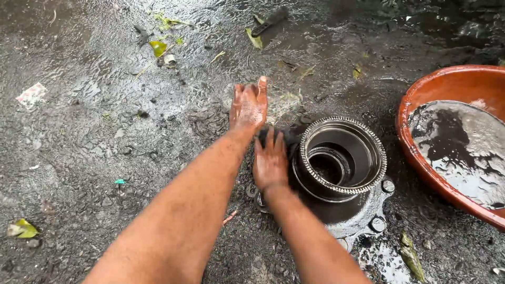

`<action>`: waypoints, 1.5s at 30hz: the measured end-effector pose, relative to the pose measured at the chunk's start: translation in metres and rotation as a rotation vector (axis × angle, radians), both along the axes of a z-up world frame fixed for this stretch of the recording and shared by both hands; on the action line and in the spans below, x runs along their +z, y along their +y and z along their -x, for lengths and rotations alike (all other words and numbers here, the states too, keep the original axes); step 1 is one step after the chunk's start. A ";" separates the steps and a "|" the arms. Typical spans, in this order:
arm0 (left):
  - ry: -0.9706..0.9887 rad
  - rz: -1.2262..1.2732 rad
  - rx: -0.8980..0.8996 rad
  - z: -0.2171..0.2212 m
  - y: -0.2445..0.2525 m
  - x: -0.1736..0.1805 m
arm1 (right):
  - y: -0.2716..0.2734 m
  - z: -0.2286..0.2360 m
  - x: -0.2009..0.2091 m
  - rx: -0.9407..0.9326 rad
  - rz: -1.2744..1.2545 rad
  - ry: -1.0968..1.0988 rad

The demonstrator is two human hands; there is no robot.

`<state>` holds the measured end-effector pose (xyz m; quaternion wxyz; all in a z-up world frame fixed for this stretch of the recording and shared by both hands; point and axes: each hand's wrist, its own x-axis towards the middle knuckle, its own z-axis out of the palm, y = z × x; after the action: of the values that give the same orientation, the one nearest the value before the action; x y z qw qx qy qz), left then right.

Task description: Cleaning a vehicle wheel hub and internal gears using a cloth and solvent in a basin.

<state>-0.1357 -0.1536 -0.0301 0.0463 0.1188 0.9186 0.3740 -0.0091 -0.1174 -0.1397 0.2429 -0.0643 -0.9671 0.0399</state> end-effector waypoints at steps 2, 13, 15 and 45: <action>0.006 -0.027 0.022 -0.005 0.000 0.015 | -0.012 -0.027 0.031 -0.028 0.163 -0.019; 0.122 -0.108 0.028 0.006 0.000 -0.009 | 0.007 0.047 0.067 -0.244 -0.181 -0.159; 0.096 -0.142 0.051 0.005 -0.001 -0.009 | 0.006 0.056 0.042 -0.373 -0.100 -0.543; -0.316 -0.286 -0.097 0.010 0.090 -0.022 | 0.250 -0.223 0.082 -0.697 0.939 -0.325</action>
<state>-0.1455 -0.0636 -0.0520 0.1902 0.1082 0.8308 0.5118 0.2136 0.1323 -0.0579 0.0367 -0.4829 -0.7928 0.3699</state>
